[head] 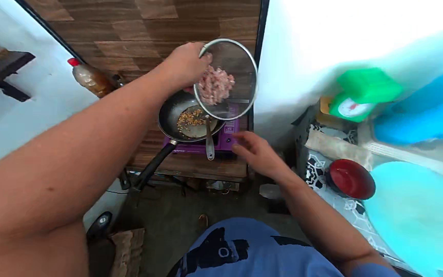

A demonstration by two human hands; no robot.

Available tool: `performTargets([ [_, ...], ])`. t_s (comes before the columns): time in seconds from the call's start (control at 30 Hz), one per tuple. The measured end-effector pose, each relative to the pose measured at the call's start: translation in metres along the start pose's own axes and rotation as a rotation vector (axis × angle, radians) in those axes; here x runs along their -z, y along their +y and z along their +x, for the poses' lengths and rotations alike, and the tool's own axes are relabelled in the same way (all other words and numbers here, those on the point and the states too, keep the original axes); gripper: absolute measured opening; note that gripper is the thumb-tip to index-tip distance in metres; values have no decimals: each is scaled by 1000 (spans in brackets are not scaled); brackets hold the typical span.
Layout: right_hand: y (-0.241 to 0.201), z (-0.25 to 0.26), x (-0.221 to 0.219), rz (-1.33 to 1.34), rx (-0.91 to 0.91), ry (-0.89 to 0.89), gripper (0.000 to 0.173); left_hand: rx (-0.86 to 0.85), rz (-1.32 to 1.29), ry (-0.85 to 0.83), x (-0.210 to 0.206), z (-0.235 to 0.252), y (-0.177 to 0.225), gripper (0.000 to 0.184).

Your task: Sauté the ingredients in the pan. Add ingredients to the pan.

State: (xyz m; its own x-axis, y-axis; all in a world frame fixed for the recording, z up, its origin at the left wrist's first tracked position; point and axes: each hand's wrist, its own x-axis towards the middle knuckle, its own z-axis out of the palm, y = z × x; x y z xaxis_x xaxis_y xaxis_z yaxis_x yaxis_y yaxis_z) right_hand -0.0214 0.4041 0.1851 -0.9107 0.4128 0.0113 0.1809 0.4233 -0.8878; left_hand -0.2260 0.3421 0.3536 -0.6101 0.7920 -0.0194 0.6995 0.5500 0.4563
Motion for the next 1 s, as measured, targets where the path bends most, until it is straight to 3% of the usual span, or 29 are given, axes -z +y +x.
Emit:
performTargets([
  [0.13,-26,51,-65,-428,-104,-114,71,-26,103,129,17,5,-65,41],
  [0.2,-33,67,-88,-558,-212,-148,75,-40,154,157,18,10,-94,43],
  [0.33,-44,79,-109,-697,-447,-119,65,-88,265,181,10,21,-140,46],
  [0.47,-51,77,-107,-684,-590,69,50,-181,440,184,6,31,-169,54],
  [0.67,-44,47,-112,-423,-523,305,36,-268,508,121,-20,55,-192,63],
  [0.83,-40,34,-114,-397,-524,309,35,-389,543,121,-50,52,-183,75],
  [1.0,-42,28,-110,-435,-513,311,36,-631,585,268,-58,55,-186,80],
])
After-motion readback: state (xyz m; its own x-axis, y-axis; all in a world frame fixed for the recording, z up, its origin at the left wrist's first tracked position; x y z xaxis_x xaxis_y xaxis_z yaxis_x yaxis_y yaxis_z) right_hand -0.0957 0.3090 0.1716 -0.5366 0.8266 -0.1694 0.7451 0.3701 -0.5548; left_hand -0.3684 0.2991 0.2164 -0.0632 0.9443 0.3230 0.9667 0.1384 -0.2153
